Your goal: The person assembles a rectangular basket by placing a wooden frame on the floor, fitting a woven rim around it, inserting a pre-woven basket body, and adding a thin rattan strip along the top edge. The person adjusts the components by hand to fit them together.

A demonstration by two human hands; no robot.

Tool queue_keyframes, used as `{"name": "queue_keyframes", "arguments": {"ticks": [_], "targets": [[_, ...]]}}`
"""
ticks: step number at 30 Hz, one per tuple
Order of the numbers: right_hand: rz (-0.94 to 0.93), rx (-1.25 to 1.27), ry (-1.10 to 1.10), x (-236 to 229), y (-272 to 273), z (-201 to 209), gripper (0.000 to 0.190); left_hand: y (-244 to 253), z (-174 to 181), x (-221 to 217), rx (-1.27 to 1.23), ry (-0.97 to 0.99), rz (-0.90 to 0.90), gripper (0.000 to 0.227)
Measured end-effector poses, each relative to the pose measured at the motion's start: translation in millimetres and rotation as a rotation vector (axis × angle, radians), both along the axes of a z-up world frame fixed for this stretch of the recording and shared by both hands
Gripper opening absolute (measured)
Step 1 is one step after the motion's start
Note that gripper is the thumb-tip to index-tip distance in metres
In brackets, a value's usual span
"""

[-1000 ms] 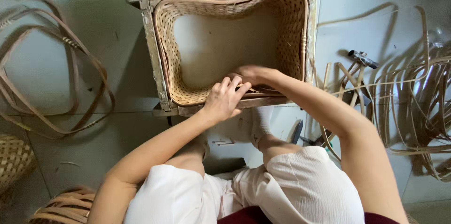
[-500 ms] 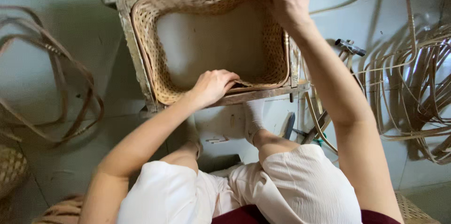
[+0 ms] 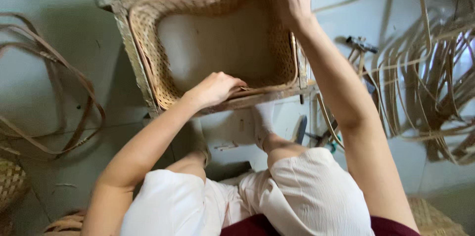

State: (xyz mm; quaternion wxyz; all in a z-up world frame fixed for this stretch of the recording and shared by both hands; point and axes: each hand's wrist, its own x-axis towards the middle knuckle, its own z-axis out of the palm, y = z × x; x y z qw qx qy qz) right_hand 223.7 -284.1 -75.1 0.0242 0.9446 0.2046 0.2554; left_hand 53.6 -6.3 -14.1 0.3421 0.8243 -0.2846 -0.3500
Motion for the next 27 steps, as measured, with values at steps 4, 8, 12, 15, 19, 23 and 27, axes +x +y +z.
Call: {"name": "queue_keyframes", "arguments": {"ticks": [4, 8, 12, 15, 19, 23, 27], "targets": [[0.636, 0.437, 0.385, -80, 43, 19, 0.037, 6, 10, -23, 0.018, -0.211, 0.089, 0.056], [0.440, 0.268, 1.673, -125, 90, -44, 0.041, -10, 19, -56, 0.254, -0.389, 0.047, 0.094], [0.519, 0.273, 1.889, -148, 95, -112, 0.049, -9, 15, -58, 0.192, -0.515, 0.085, 0.082], [0.745, 0.266, 1.752, -143, 89, -139, 0.051, -6, 12, -54, 0.141, -0.550, 0.100, 0.079], [0.704, 0.293, 1.829, -155, 89, -132, 0.053, -4, 6, -64, 0.141, -0.547, 0.081, 0.077], [0.690, 0.101, 1.825, -151, 95, -109, 0.051, -4, 2, -62, 0.131, -0.545, 0.066, 0.077], [0.687, 0.037, 1.857, -151, 102, -95, 0.052, -2, 1, -63, 0.166, -0.536, 0.043, 0.073]]}}
